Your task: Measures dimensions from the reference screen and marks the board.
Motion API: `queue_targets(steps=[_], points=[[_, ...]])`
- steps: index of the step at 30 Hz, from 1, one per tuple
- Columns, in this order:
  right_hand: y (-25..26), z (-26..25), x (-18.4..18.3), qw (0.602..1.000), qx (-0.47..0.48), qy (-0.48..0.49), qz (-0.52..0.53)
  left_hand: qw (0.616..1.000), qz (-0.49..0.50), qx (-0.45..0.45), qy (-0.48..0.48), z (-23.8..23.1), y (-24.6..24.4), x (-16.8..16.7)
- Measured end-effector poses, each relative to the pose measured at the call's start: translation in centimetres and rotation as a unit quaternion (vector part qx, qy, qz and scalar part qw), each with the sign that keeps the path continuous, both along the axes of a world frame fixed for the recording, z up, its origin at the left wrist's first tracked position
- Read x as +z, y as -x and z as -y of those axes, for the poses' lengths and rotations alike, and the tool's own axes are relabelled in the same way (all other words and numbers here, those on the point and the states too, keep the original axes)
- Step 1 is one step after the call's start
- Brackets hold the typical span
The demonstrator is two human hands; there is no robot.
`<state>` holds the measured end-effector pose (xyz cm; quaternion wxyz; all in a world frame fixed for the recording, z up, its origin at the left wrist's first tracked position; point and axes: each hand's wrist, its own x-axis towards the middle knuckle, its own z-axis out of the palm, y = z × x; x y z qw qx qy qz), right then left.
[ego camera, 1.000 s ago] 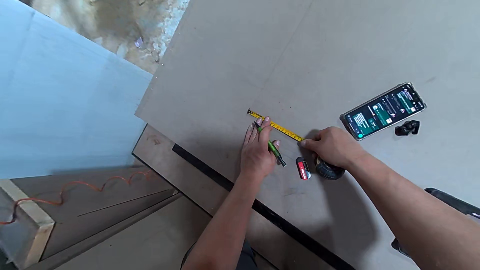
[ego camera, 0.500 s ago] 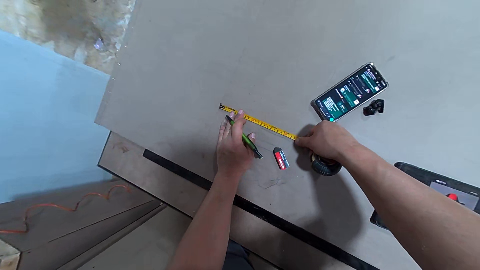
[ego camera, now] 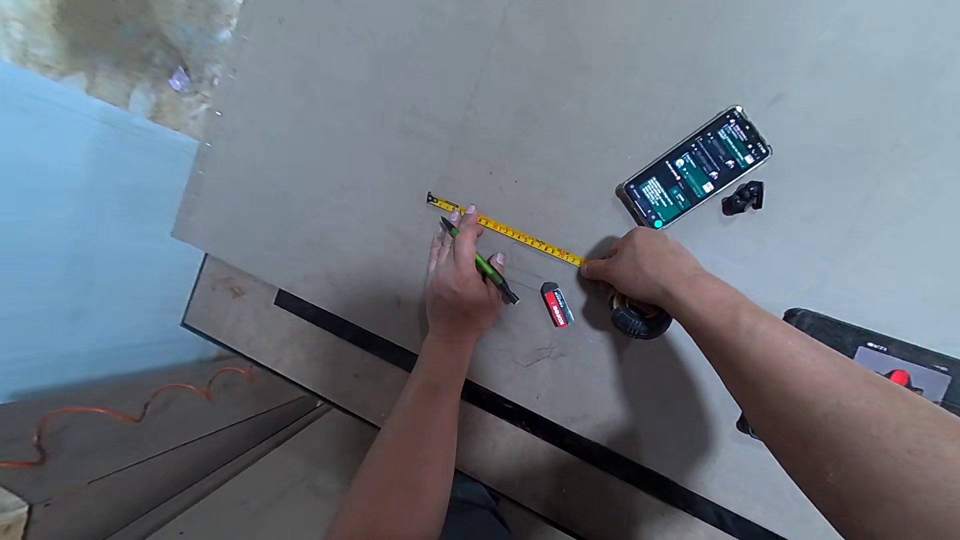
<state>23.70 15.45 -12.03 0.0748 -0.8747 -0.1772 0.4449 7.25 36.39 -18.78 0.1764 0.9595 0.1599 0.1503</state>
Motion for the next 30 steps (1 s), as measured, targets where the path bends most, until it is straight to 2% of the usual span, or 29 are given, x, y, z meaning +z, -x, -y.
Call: queue_targets(steps=[30], points=[[0.1,0.5,-1.0,1.0,0.001,-0.012,0.023,1.0,0.002,-0.02,0.012,-0.4,0.2,-0.1]])
